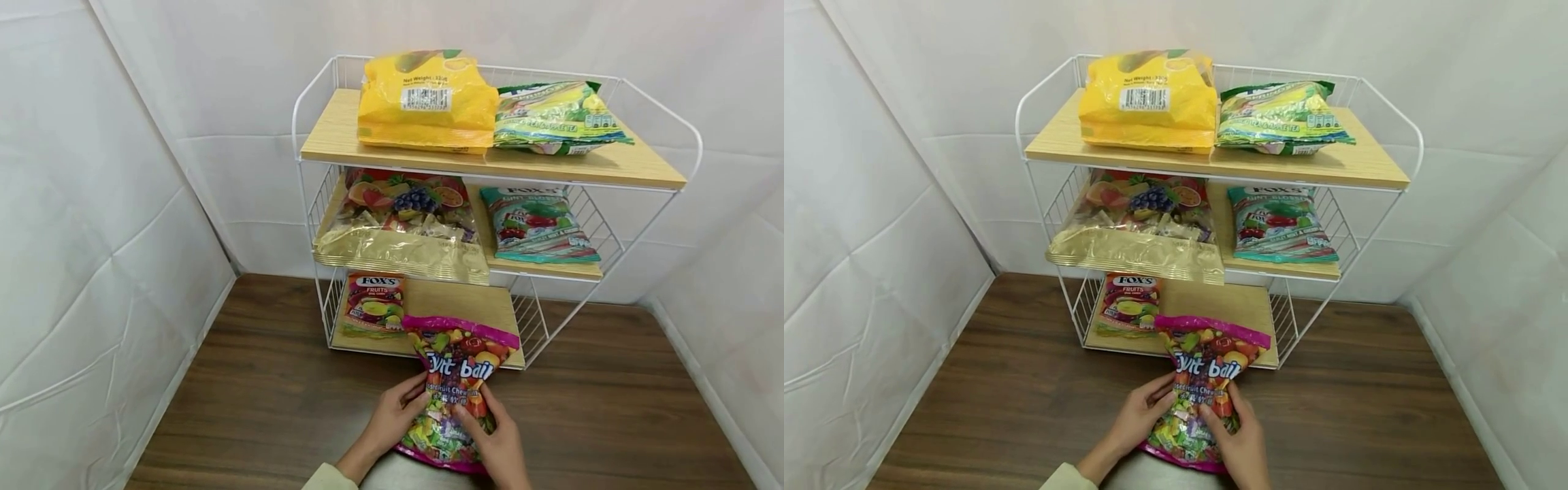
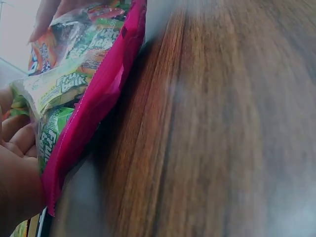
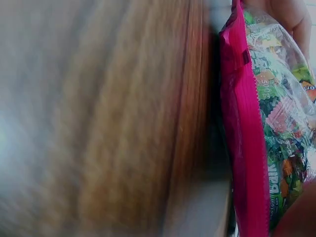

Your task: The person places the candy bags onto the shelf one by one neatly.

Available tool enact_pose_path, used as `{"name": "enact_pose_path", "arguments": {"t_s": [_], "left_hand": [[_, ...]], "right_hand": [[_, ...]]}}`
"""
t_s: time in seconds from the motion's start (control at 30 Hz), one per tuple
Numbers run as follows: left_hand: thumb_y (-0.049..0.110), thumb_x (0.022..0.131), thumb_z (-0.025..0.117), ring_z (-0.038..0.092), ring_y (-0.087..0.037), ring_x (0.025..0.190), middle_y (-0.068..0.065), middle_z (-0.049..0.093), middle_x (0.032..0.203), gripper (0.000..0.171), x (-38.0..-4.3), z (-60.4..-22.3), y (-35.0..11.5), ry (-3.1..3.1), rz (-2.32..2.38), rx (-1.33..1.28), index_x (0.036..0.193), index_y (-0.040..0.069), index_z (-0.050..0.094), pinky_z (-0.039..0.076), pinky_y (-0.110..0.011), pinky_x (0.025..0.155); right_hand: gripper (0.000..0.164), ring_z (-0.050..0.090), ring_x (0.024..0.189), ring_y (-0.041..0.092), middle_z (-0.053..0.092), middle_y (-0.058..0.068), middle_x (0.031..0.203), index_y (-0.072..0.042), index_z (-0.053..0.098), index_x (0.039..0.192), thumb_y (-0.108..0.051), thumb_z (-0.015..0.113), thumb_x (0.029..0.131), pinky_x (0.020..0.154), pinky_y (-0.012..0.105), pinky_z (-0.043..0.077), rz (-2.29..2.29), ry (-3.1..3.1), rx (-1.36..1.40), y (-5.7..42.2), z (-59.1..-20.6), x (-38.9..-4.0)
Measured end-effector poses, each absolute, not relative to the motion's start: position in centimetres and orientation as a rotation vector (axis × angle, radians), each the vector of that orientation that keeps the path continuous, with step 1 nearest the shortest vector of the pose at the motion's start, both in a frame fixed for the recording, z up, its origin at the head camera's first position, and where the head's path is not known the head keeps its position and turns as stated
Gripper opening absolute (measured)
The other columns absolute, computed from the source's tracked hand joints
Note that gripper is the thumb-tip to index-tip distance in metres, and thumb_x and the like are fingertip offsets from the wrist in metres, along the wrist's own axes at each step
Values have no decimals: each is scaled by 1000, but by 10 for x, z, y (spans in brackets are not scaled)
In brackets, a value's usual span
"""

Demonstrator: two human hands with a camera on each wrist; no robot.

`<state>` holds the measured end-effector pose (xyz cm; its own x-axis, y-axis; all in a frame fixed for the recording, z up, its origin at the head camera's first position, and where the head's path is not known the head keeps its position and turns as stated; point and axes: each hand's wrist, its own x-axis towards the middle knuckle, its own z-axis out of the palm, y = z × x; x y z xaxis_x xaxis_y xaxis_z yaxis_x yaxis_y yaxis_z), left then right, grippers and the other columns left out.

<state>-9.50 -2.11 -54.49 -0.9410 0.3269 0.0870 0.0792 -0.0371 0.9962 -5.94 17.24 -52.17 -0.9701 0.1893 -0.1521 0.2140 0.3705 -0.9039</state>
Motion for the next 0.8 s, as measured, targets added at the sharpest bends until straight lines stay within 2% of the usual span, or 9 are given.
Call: {"name": "enact_pose_path", "arguments": {"t_s": [0.1, 0.33, 0.53, 0.7, 0.8], "left_hand": [[21, 100, 53, 50, -30, 123, -17, 49, 138, 45, -96, -544, -18, 2060, 2087, 420, 141, 3, 46, 47, -30, 93], [7, 99, 51, 48, -37, 123, -26, 45, 137, 46, -95, -519, -18, 1983, 2164, 503, 141, -7, 40, 46, -26, 92], [10, 100, 51, 49, -33, 123, -25, 46, 138, 47, -96, -513, -18, 1979, 2144, 498, 143, -5, 39, 46, -24, 91], [9, 100, 51, 48, -34, 124, -23, 45, 139, 47, -105, -529, -13, 1965, 2167, 520, 143, -4, 38, 47, -26, 91], [11, 100, 50, 48, -31, 125, -20, 44, 141, 48, -111, -540, -10, 1968, 2170, 529, 145, 0, 37, 47, -26, 91]], "right_hand": [[88, 51, 119, 35, 42, 22, 141, -6, 35, 148, -52, 69, 82, 93, 43, 46, -1702, 2608, 345, 175, -521, -63], [87, 53, 116, 33, 45, 19, 138, -7, 36, 148, -54, 67, 82, 92, 43, 47, -1679, 2640, 313, 179, -520, -69], [82, 54, 114, 29, 48, 14, 134, -10, 37, 148, -52, 67, 83, 91, 40, 47, -1667, 2674, 297, 182, -522, -71], [71, 54, 112, 25, 50, 10, 131, -16, 42, 146, -43, 70, 85, 86, 27, 49, -1743, 2692, 230, 186, -523, -75], [69, 51, 116, 25, 48, 11, 134, -16, 42, 146, -39, 69, 87, 85, 20, 47, -1789, 2686, 177, 188, -524, -78]]}}
